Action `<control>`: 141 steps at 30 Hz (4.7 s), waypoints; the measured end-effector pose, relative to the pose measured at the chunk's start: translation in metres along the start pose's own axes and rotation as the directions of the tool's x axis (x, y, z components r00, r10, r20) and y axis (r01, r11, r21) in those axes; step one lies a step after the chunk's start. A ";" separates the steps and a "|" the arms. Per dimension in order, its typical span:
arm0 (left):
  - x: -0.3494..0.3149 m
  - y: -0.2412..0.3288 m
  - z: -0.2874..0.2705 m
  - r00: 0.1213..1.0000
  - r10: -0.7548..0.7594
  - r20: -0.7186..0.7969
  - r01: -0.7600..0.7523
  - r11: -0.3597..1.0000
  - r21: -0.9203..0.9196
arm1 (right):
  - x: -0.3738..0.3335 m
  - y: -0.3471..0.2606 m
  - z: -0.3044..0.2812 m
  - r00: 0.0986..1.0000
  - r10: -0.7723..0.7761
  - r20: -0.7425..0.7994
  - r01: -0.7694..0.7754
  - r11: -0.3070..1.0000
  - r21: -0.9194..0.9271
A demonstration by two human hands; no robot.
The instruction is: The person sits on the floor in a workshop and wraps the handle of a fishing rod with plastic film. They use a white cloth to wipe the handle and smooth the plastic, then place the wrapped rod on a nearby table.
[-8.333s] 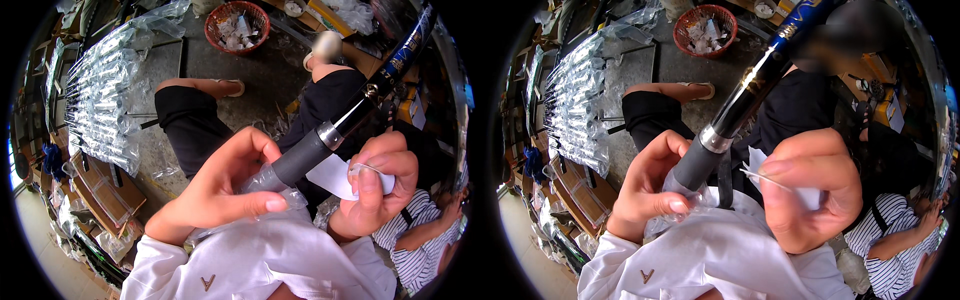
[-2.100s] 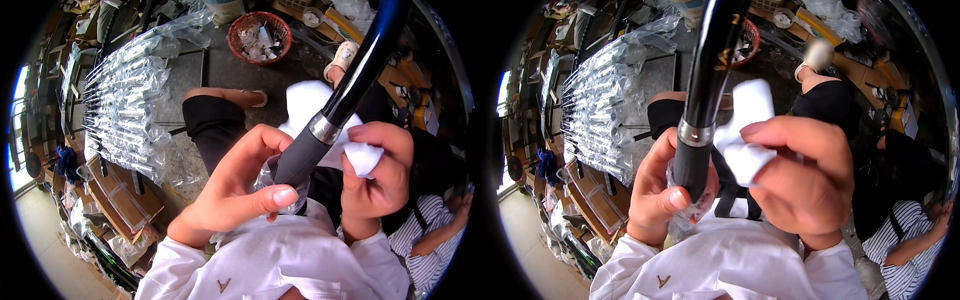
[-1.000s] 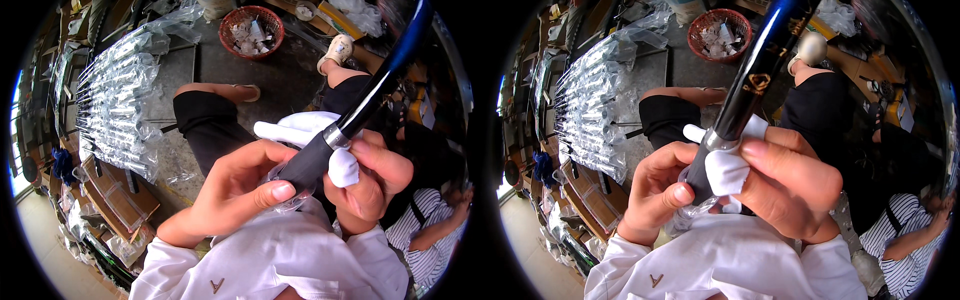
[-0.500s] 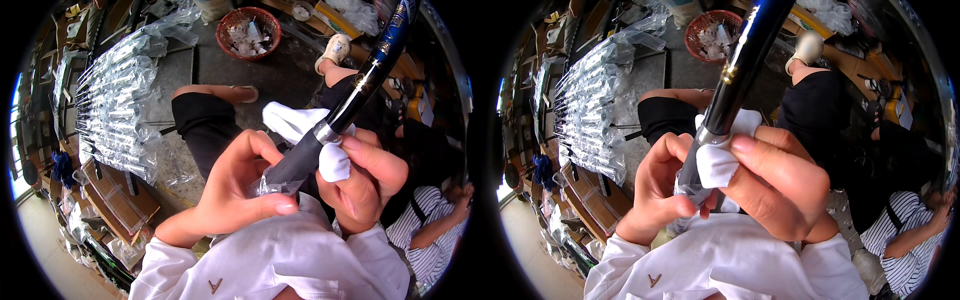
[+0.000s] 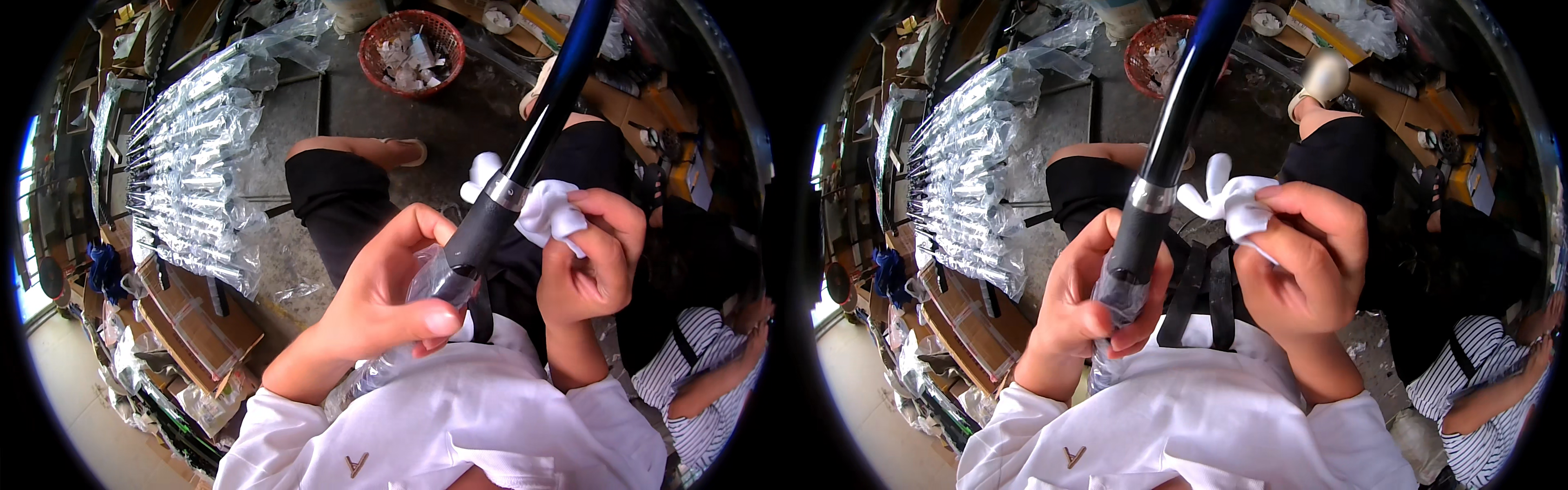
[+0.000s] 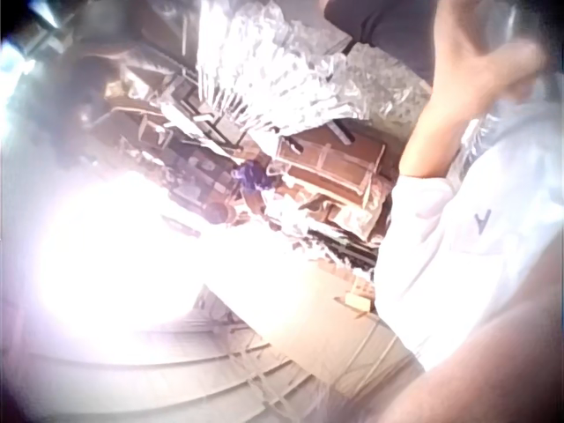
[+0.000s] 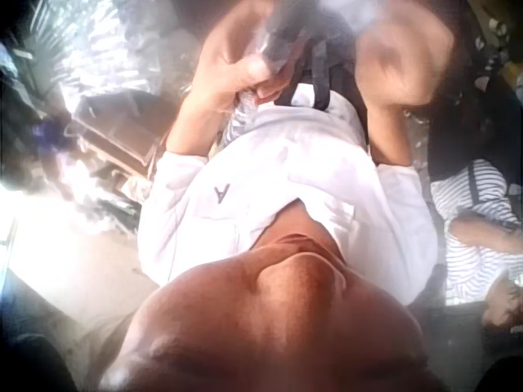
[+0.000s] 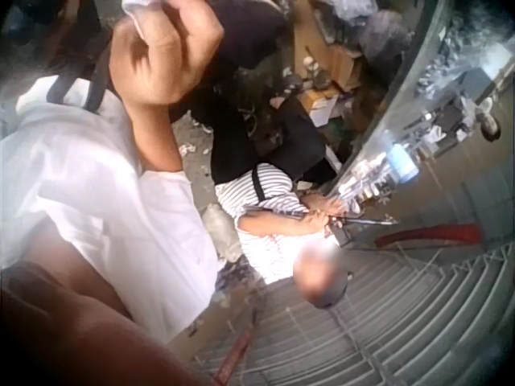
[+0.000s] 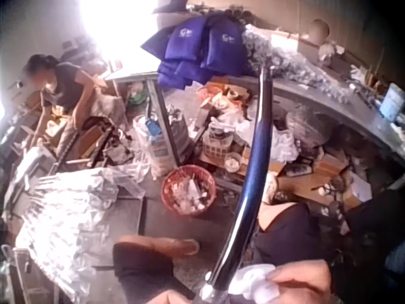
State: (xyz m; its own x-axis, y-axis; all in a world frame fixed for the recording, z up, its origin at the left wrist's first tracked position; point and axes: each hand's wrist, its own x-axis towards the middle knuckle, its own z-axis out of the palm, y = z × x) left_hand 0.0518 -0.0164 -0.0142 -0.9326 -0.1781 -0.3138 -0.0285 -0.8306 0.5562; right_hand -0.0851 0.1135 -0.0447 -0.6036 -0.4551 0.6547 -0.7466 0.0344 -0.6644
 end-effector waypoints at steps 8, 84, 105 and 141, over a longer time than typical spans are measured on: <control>-0.009 0.007 0.015 0.999 0.051 0.005 -0.051 0.979 0.200 | 0.022 -0.037 -0.016 0.966 -0.148 0.211 0.137 0.988 0.067; -0.014 -0.024 0.007 0.921 -0.149 0.361 0.293 0.875 -0.386 | 0.007 -0.032 0.001 0.617 0.405 0.675 -0.718 -0.059 0.693; -0.024 -0.002 0.019 0.993 -0.038 0.111 0.028 0.995 0.092 | 0.024 -0.036 -0.041 0.972 -0.028 0.233 -0.026 0.975 0.222; -0.014 -0.026 0.006 0.966 -0.080 0.246 0.118 0.982 -0.144 | -0.010 -0.038 -0.012 0.999 0.041 0.007 -0.042 0.969 0.242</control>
State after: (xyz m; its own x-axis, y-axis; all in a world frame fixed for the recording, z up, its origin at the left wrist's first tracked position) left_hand 0.0638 0.0106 -0.0194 -0.9871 0.0245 -0.1583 -0.0866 -0.9132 0.3982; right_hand -0.0546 0.1275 -0.0215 -0.6318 -0.4599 0.6240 -0.6305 -0.1633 -0.7588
